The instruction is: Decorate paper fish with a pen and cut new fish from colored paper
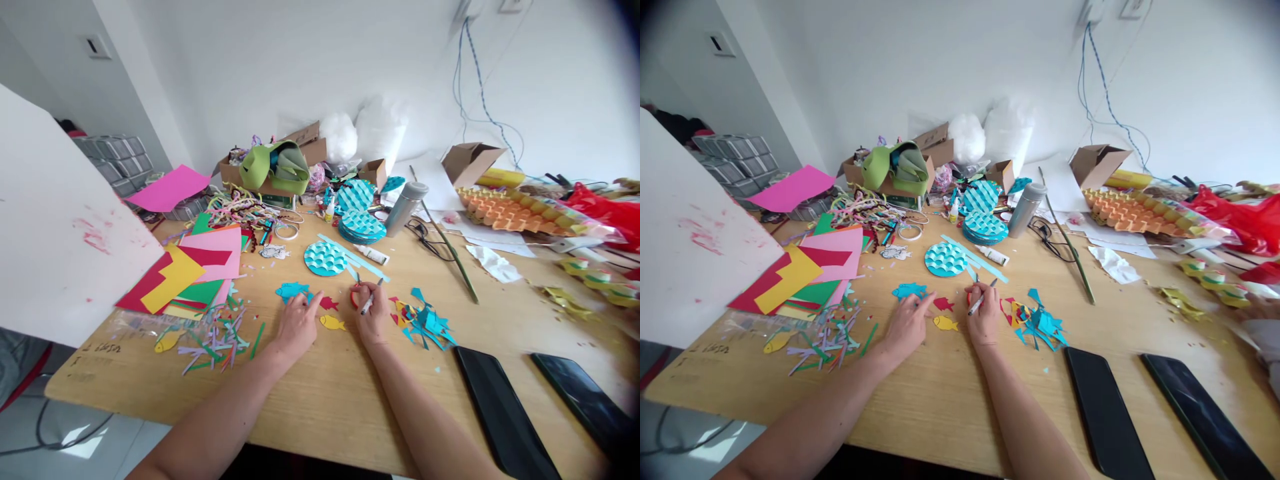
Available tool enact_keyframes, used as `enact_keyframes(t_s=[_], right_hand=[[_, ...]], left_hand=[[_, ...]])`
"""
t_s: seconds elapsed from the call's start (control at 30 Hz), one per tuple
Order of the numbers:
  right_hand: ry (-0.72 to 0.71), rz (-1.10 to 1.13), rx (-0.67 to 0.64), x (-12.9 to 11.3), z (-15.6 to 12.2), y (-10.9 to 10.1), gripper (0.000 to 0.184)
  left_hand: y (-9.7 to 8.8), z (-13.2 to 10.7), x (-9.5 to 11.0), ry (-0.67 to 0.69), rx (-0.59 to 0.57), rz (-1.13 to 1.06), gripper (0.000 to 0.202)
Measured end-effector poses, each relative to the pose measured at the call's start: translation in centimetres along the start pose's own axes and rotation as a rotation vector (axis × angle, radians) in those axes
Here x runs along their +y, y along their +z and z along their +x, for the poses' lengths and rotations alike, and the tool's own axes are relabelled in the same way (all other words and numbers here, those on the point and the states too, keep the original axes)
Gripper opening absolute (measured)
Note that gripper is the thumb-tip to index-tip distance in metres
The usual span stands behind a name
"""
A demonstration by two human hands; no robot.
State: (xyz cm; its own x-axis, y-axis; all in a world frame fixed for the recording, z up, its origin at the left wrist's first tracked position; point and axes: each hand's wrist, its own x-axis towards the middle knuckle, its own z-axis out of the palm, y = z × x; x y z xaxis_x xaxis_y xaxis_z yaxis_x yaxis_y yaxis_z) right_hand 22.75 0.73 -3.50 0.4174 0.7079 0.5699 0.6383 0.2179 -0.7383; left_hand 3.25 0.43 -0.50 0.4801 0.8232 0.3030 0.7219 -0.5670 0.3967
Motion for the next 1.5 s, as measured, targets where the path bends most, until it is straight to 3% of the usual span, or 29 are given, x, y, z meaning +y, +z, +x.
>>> enact_keyframes(t_s=[0.13,0.27,0.43,0.57,0.7,0.83,0.93,1.2,1.37,1.5], right_hand=[[-0.032,-0.019,-0.051,-0.3,0.2,0.0,0.020],[-0.088,-0.049,-0.201,-1.8,0.1,-1.0,0.016],[-0.208,-0.079,-0.409,-3.9,-2.2,-5.2,0.013],[-0.338,-0.283,-0.517,-2.9,-5.3,-8.5,0.043],[-0.397,-0.405,-0.493,-1.1,-7.2,-9.4,0.061],[-0.411,-0.443,-0.434,-0.6,-7.5,-9.1,0.066],[-0.414,-0.454,-0.412,-0.8,-7.4,-9.1,0.064],[-0.418,-0.450,-0.357,-1.1,-7.5,-9.2,0.051],[-0.417,-0.496,-0.373,-0.6,-7.5,-8.9,0.059],[-0.397,-0.512,-0.410,-0.3,-7.5,-8.8,0.063]], left_hand=[[-0.5,0.3,0.2,-0.068,0.034,-0.074,0.060],[-1.0,0.7,0.7,-0.094,0.062,-0.180,0.054],[-3.3,0.6,1.3,-0.087,0.047,-0.217,0.039],[-5.3,-2.2,1.8,-0.006,0.081,-0.285,0.037],[-5.2,-7.4,2.1,0.041,0.127,-0.258,0.039],[-4.1,-12.4,1.6,-0.059,0.249,-0.170,0.036],[-3.7,-14.7,1.0,-0.099,0.307,-0.162,0.035],[-3.8,-15.9,-0.2,-0.059,0.371,-0.191,0.025],[-3.2,-16.1,-0.3,-0.023,0.363,-0.179,0.018],[-3.3,-16.4,-0.1,-0.003,0.390,-0.169,0.024]])
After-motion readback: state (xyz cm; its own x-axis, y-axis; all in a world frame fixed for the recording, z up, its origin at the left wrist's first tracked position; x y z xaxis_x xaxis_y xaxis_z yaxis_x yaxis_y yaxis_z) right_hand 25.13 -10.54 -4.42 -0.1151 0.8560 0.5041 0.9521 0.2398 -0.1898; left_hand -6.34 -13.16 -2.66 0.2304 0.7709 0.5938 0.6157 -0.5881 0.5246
